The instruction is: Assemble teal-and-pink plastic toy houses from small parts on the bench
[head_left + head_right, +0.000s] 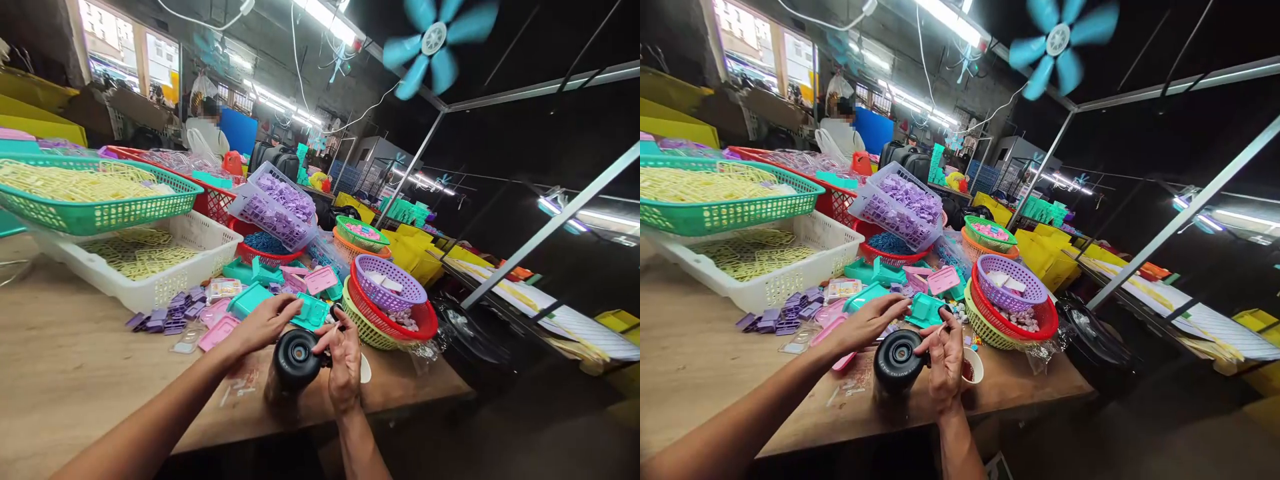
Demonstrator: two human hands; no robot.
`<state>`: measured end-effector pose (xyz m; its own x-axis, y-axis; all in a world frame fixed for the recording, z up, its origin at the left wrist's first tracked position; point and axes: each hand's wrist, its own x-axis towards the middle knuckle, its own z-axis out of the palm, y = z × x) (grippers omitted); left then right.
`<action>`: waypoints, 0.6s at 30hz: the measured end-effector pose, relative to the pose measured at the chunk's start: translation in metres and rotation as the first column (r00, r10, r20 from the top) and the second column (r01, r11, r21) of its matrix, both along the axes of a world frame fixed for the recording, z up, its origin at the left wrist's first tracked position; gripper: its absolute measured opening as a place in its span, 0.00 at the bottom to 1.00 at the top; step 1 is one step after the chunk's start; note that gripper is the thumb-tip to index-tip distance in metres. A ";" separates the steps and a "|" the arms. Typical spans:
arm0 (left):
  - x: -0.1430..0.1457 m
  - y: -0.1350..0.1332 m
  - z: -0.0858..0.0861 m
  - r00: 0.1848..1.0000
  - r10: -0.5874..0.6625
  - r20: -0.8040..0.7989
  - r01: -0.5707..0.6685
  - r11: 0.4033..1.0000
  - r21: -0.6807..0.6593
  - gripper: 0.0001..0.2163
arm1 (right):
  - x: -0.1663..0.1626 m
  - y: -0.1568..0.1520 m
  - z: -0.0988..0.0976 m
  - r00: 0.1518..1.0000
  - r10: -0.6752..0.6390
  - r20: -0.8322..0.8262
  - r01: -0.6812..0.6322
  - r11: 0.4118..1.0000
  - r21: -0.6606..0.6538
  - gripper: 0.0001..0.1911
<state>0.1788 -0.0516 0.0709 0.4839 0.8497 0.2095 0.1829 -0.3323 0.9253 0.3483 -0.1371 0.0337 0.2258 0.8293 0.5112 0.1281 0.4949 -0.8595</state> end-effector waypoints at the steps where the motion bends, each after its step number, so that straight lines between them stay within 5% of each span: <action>1: 0.010 0.007 0.009 0.995 -0.096 -0.040 0.092 0.992 -0.084 0.27 | 0.002 0.001 0.000 1.000 0.021 0.021 -0.021 1.000 -0.007 0.20; 5: 0.050 0.031 0.027 0.934 -0.342 -0.101 0.279 0.878 -0.388 0.34 | 0.011 0.006 -0.005 0.996 0.083 0.021 -0.082 0.995 -0.049 0.18; 9: 0.075 0.044 0.033 0.915 -0.390 -0.106 0.300 0.831 -0.470 0.34 | 0.025 0.012 -0.020 0.996 0.085 0.038 -0.084 0.996 -0.037 0.17; 12: 0.083 0.040 0.041 0.906 -0.407 -0.113 0.321 0.838 -0.441 0.34 | 0.036 0.011 -0.025 0.986 0.099 0.133 -0.099 0.995 -0.006 0.15; 18: 0.083 0.017 0.062 0.878 -0.392 -0.275 0.362 0.919 -0.154 0.27 | 0.051 0.001 -0.010 0.934 0.066 0.351 -0.056 0.998 -0.040 0.13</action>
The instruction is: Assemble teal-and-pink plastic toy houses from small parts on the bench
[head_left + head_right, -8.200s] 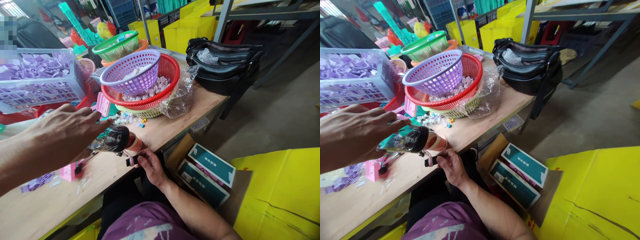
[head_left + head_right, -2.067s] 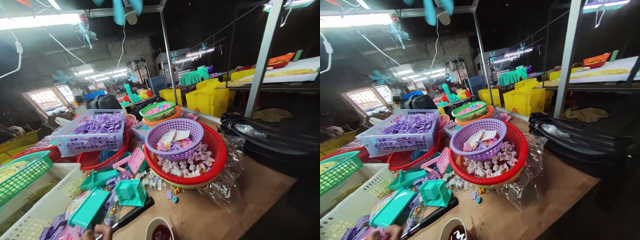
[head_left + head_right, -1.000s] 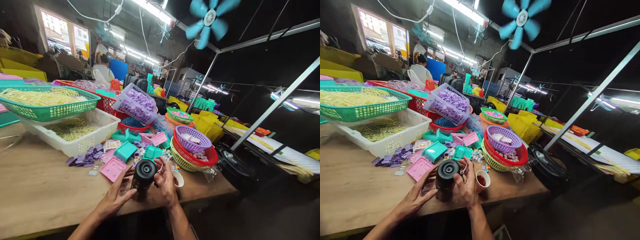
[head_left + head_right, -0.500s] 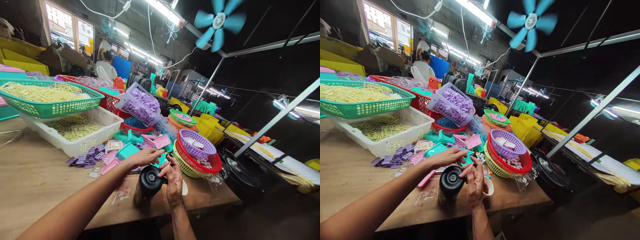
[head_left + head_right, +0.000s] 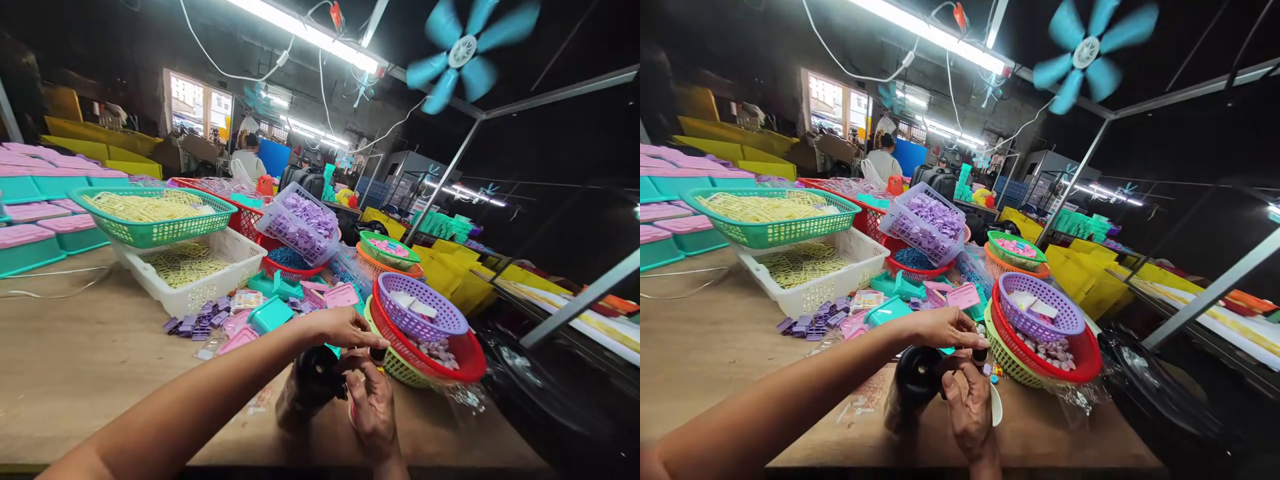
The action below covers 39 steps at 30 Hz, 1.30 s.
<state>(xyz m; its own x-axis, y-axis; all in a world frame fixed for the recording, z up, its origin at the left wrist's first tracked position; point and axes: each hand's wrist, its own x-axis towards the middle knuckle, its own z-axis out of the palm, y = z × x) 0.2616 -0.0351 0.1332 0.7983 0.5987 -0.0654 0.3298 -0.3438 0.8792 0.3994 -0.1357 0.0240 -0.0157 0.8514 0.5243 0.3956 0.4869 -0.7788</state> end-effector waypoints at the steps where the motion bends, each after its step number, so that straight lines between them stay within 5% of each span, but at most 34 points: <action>1: 0.000 -0.004 0.002 1.000 -0.023 0.002 0.023 0.999 0.026 0.26 | 0.001 -0.002 0.003 1.000 0.000 -0.006 0.000 1.000 -0.002 0.13; 5: 0.002 -0.013 0.001 0.990 -0.121 0.067 0.116 0.990 0.076 0.20 | 0.003 -0.008 0.013 0.999 0.006 -0.044 -0.006 1.000 0.011 0.13; 15: 0.010 -0.004 -0.006 0.993 -0.108 0.055 0.100 0.987 0.124 0.22 | 0.011 -0.010 0.024 0.999 0.024 -0.031 -0.025 0.999 -0.021 0.14; 25: -0.008 -0.017 -0.010 0.983 -0.057 0.173 0.041 0.995 0.094 0.19 | 0.000 -0.008 0.031 1.000 0.000 -0.006 0.000 1.000 0.021 0.13; 31: -0.034 -0.012 -0.008 0.955 -0.132 0.266 0.124 0.991 0.048 0.19 | 0.001 -0.010 0.033 0.991 0.041 0.127 -0.050 0.997 0.067 0.08; 34: -0.052 -0.005 -0.001 0.946 -0.216 0.243 0.197 0.975 0.100 0.19 | 0.011 -0.012 0.030 0.992 0.119 0.039 -0.122 0.989 0.080 0.08; 39: -0.067 -0.002 0.011 0.944 -0.317 0.087 0.281 0.916 0.287 0.16 | 0.012 -0.002 0.038 0.967 0.067 -0.244 -0.063 0.998 0.025 0.11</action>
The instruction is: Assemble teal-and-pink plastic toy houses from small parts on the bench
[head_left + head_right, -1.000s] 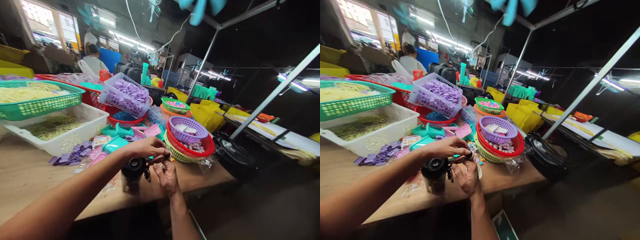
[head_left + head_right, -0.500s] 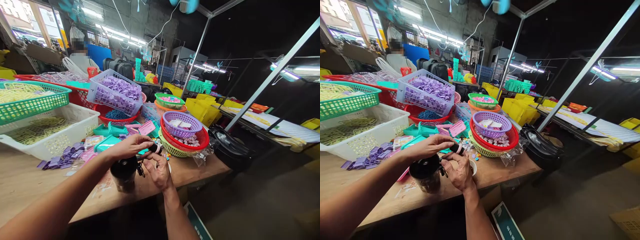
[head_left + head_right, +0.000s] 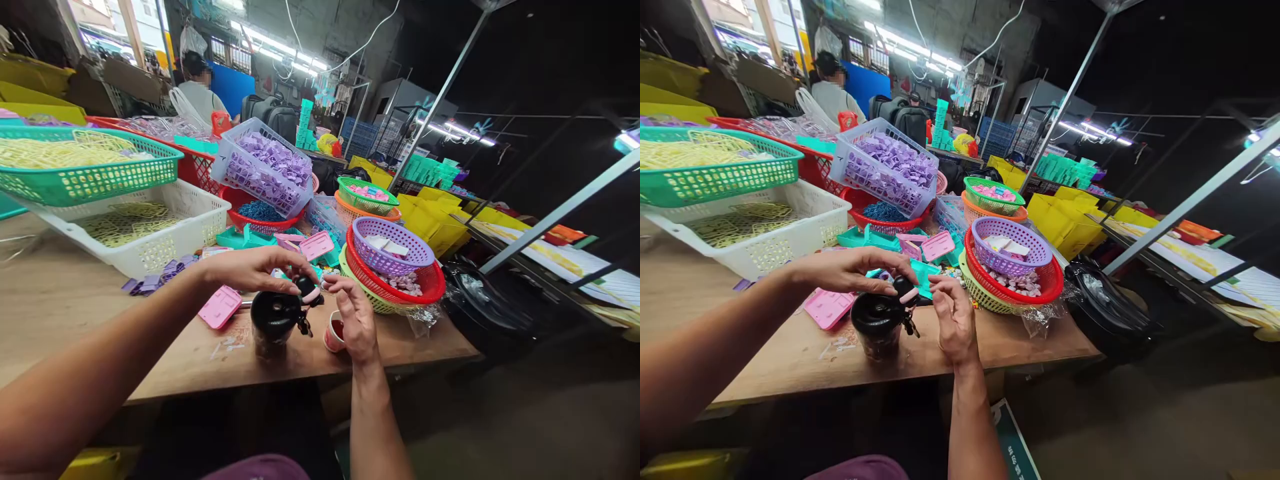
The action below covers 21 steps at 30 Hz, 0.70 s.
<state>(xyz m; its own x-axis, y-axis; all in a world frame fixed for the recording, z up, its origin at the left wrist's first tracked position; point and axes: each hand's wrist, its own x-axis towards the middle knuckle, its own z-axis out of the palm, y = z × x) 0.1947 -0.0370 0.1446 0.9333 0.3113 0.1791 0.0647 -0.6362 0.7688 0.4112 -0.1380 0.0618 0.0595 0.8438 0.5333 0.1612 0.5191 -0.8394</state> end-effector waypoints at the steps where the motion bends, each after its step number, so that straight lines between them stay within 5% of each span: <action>1: -0.001 0.000 0.001 1.000 -0.011 0.003 0.010 0.999 0.044 0.15 | -0.003 0.003 0.003 0.999 0.047 -0.008 -0.047 0.998 -0.043 0.11; 5: -0.004 0.000 -0.001 0.999 0.019 0.028 -0.021 0.995 0.098 0.14 | -0.016 0.014 0.008 0.973 0.227 0.050 -0.213 0.956 -0.204 0.18; 9: -0.018 -0.004 -0.014 0.983 0.126 0.132 -0.118 0.991 -0.068 0.23 | -0.027 0.014 0.009 0.967 0.205 0.149 -0.176 0.967 -0.186 0.26; 13: -0.035 -0.016 -0.050 0.917 0.272 0.290 -0.219 0.954 -0.204 0.29 | -0.038 0.012 0.009 0.927 0.151 0.344 -0.141 0.988 -0.055 0.21; 17: -0.041 -0.033 -0.095 0.883 0.386 0.268 -0.310 0.907 -0.285 0.42 | -0.045 0.011 0.005 0.916 0.063 0.396 -0.085 0.996 0.037 0.12; 21: -0.034 -0.042 -0.115 0.868 0.435 0.242 -0.353 0.881 -0.315 0.42 | -0.046 0.010 0.004 0.927 0.057 0.371 -0.069 0.997 0.019 0.20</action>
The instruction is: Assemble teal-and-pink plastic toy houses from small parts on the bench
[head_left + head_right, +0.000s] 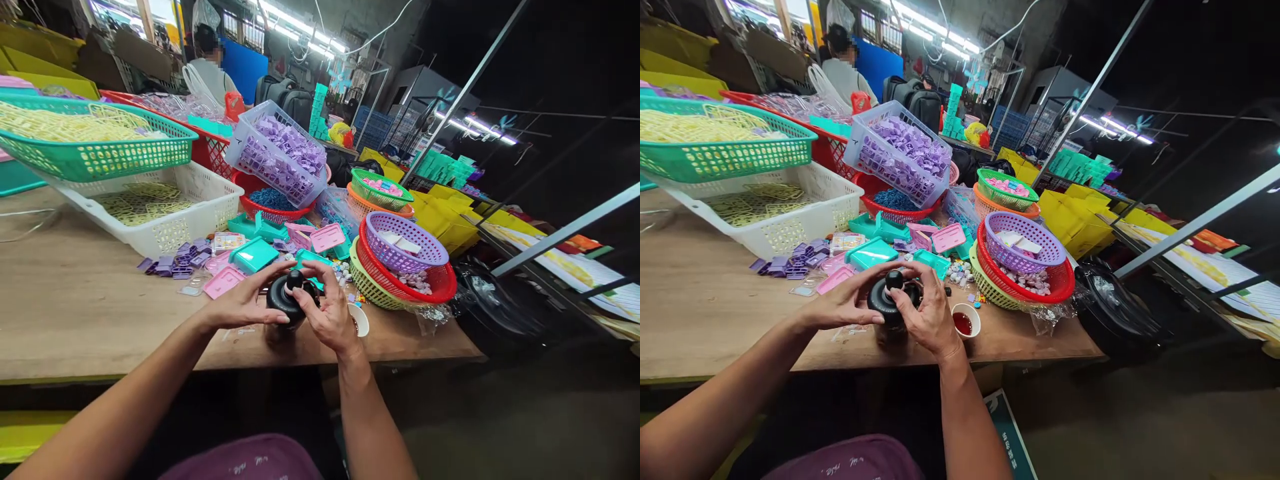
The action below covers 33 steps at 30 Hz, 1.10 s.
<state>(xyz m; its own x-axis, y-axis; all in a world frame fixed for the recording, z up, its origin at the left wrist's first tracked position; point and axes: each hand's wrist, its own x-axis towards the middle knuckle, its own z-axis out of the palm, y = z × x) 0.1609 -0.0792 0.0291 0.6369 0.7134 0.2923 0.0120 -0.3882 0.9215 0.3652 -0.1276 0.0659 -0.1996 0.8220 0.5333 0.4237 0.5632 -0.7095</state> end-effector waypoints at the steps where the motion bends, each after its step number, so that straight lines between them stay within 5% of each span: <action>1: 0.002 -0.001 -0.001 1.000 0.005 0.002 -0.005 1.000 -0.002 0.40 | 0.000 0.000 0.001 1.000 0.015 0.023 -0.015 1.000 0.011 0.23; 6: 0.005 0.000 0.001 0.999 0.045 0.006 -0.045 0.999 0.012 0.37 | 0.002 0.005 0.002 0.989 0.093 0.115 -0.106 0.988 0.113 0.16; 16: 0.007 -0.004 -0.007 0.995 0.035 0.089 -0.036 0.999 0.012 0.37 | -0.013 -0.011 0.005 0.955 -0.219 0.200 0.185 0.967 0.174 0.14; 22: 0.011 -0.009 -0.005 0.989 0.021 0.147 -0.010 0.997 -0.076 0.36 | -0.002 -0.005 0.013 0.992 -0.006 0.125 -0.008 0.994 0.106 0.13; 30: 0.010 -0.010 -0.010 0.988 0.031 0.151 -0.016 0.995 -0.098 0.36 | -0.010 0.001 0.003 0.956 -0.265 0.129 0.249 0.960 0.128 0.14; 33: 0.010 -0.009 -0.016 0.987 0.049 0.151 -0.034 0.995 -0.098 0.38 | -0.011 0.001 0.003 0.986 -0.130 0.105 0.124 0.990 0.064 0.17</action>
<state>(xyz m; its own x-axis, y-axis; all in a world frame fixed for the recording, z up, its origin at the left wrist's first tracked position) 0.1709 -0.0880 0.0136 0.5594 0.7672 0.3138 -0.1173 -0.3015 0.9462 0.3543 -0.1262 0.0690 -0.1550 0.8130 0.5612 0.5670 0.5384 -0.6234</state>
